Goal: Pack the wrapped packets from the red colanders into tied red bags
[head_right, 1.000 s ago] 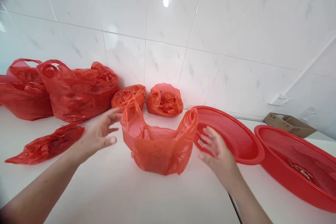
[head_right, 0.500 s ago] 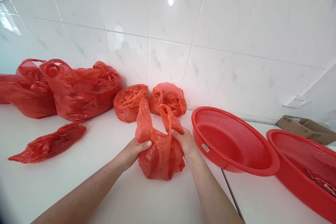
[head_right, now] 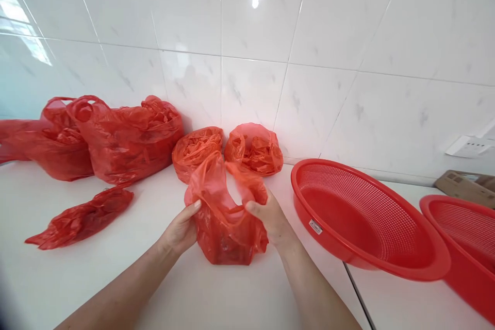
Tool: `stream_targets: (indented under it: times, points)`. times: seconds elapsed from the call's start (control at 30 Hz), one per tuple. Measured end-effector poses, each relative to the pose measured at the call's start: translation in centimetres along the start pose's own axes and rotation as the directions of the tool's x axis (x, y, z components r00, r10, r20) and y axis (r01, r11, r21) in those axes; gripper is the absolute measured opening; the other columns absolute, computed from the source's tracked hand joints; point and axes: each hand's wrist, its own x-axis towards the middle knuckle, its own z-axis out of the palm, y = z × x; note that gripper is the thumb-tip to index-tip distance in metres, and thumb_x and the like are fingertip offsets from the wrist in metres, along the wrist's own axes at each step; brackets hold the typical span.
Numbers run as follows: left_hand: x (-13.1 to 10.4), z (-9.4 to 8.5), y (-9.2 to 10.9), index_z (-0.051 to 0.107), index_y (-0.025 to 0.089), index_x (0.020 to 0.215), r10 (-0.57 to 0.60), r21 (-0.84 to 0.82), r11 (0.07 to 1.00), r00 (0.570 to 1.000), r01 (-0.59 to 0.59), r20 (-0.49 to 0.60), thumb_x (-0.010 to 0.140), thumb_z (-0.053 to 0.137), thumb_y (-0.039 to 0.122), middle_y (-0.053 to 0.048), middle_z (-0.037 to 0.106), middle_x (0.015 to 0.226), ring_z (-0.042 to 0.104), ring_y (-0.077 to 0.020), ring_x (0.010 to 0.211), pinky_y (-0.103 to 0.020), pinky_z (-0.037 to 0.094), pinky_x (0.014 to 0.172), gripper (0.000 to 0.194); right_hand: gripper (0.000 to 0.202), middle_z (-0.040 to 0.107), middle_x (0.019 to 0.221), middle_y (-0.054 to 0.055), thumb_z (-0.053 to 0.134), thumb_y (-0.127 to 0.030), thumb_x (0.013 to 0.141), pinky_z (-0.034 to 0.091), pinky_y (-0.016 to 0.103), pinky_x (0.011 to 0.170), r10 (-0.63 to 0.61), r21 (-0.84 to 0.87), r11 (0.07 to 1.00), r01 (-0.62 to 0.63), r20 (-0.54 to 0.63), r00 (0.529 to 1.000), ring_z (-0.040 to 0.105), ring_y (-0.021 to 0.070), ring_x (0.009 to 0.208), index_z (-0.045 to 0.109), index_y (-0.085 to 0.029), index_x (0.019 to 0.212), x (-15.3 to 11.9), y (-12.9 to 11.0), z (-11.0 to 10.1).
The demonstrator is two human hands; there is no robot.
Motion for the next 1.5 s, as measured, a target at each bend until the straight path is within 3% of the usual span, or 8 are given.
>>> stream_targets:
  times: [0.17, 0.33, 0.57, 0.73, 0.83, 1.03, 1.3, 1.5]
  points:
    - [0.6, 1.8, -0.2, 0.065, 0.015, 0.091, 0.001, 0.015, 1.000, 0.994, 0.000, -0.106, 0.075, 0.065, 0.026, -0.007, 0.072, 0.087, 0.068, -0.0244, 0.086, -0.039, 0.051, 0.086, 0.019, 0.025, 0.065, 0.088, 0.003, 0.071, -0.040, 0.072, 0.047, 0.034, 0.077, -0.032, 0.013, 0.999, 0.034, -0.092, 0.995, 0.060, 0.0187, 0.082, 0.067, -0.024, 0.091, -0.5, -0.6, 0.4]
    - [1.4, 1.1, -1.3, 0.063, 0.016, 0.082, 0.027, -0.046, 0.998, 0.964, -0.041, -0.264, 0.072, 0.065, 0.016, -0.005, 0.070, 0.077, 0.068, -0.0196, 0.074, -0.033, 0.053, 0.077, 0.010, 0.031, 0.046, 0.054, -0.002, 0.061, -0.047, 0.080, 0.040, 0.026, 0.059, 0.009, 0.122, 0.992, -0.032, 0.187, 0.982, 0.045, 0.0112, 0.054, 0.060, -0.020, 0.066, -0.8, -0.2, 0.3]
    - [0.5, 1.1, -1.6, 0.060, 0.015, 0.070, -0.058, 0.003, 0.998, 0.991, 0.059, -0.117, 0.075, 0.059, 0.028, -0.003, 0.064, 0.061, 0.062, -0.0163, 0.057, -0.029, 0.050, 0.062, 0.014, 0.056, 0.043, 0.058, -0.007, 0.055, -0.050, 0.085, 0.034, 0.023, 0.052, 0.127, -0.219, 0.971, -0.093, 0.144, 0.981, 0.038, 0.0085, 0.049, 0.041, -0.025, 0.133, -0.7, 0.9, 1.6]
    - [0.0, 2.5, -2.4, 0.061, 0.014, 0.078, -0.031, 0.325, 0.946, 0.995, -0.002, 0.096, 0.081, 0.056, 0.038, -0.006, 0.065, 0.060, 0.064, -0.0214, 0.058, -0.034, 0.049, 0.061, 0.025, 0.033, 0.049, 0.054, -0.006, 0.065, -0.040, 0.080, 0.035, 0.024, 0.051, 0.100, -0.290, 0.957, -0.035, 0.213, 0.972, 0.042, 0.0092, 0.048, 0.058, -0.023, 0.107, -0.6, 1.8, 2.5]
    - [-0.3, 2.8, -3.0, 0.059, 0.014, 0.095, 0.054, 0.406, 0.910, 0.996, -0.081, 0.076, 0.079, 0.062, 0.030, -0.003, 0.064, 0.060, 0.062, -0.0180, 0.057, -0.031, 0.048, 0.061, 0.023, 0.021, 0.046, 0.047, -0.007, 0.065, -0.039, 0.078, 0.036, 0.024, 0.050, 0.094, -0.262, 0.964, -0.051, 0.156, 0.983, 0.041, 0.0093, 0.044, 0.059, -0.020, 0.084, -0.1, 2.7, 2.3]
    - [-1.1, 2.5, -3.4, 0.019, 0.027, 0.144, 0.189, 0.529, 0.827, 0.980, -0.191, 0.059, 0.073, 0.071, 0.028, -0.008, 0.061, 0.117, 0.057, -0.0231, 0.109, -0.038, 0.043, 0.094, 0.088, 0.019, 0.047, 0.046, -0.007, 0.062, -0.036, 0.077, 0.036, 0.024, 0.048, 0.076, -0.230, 0.968, -0.099, -0.105, 0.992, 0.043, 0.0105, 0.043, 0.055, -0.019, 0.081, 0.6, 3.7, 1.3]
    - [-0.6, 2.1, -3.2, 0.043, 0.021, 0.134, 0.103, 0.521, 0.851, 0.994, -0.067, -0.040, 0.088, 0.046, 0.043, 0.001, 0.066, 0.061, 0.063, -0.0177, 0.063, -0.033, 0.049, 0.070, 0.051, 0.038, 0.060, 0.062, -0.002, 0.060, -0.032, 0.078, 0.044, 0.030, 0.070, 0.194, -0.046, 0.981, -0.188, 0.266, 0.944, 0.057, 0.0145, 0.062, 0.053, -0.023, 0.114, -0.5, 2.6, 0.5]
    - [0.0, 1.6, -3.3, 0.060, 0.021, 0.113, 0.222, 0.522, 0.843, 0.968, -0.132, -0.115, 0.084, 0.056, 0.039, -0.006, 0.068, 0.098, 0.064, -0.0187, 0.084, -0.032, 0.049, 0.078, 0.035, 0.026, 0.062, 0.083, 0.001, 0.069, -0.035, 0.073, 0.046, 0.028, 0.072, 0.166, -0.128, 0.982, -0.141, 0.203, 0.965, 0.058, 0.0139, 0.073, 0.057, -0.019, 0.090, -0.6, 2.1, 0.4]
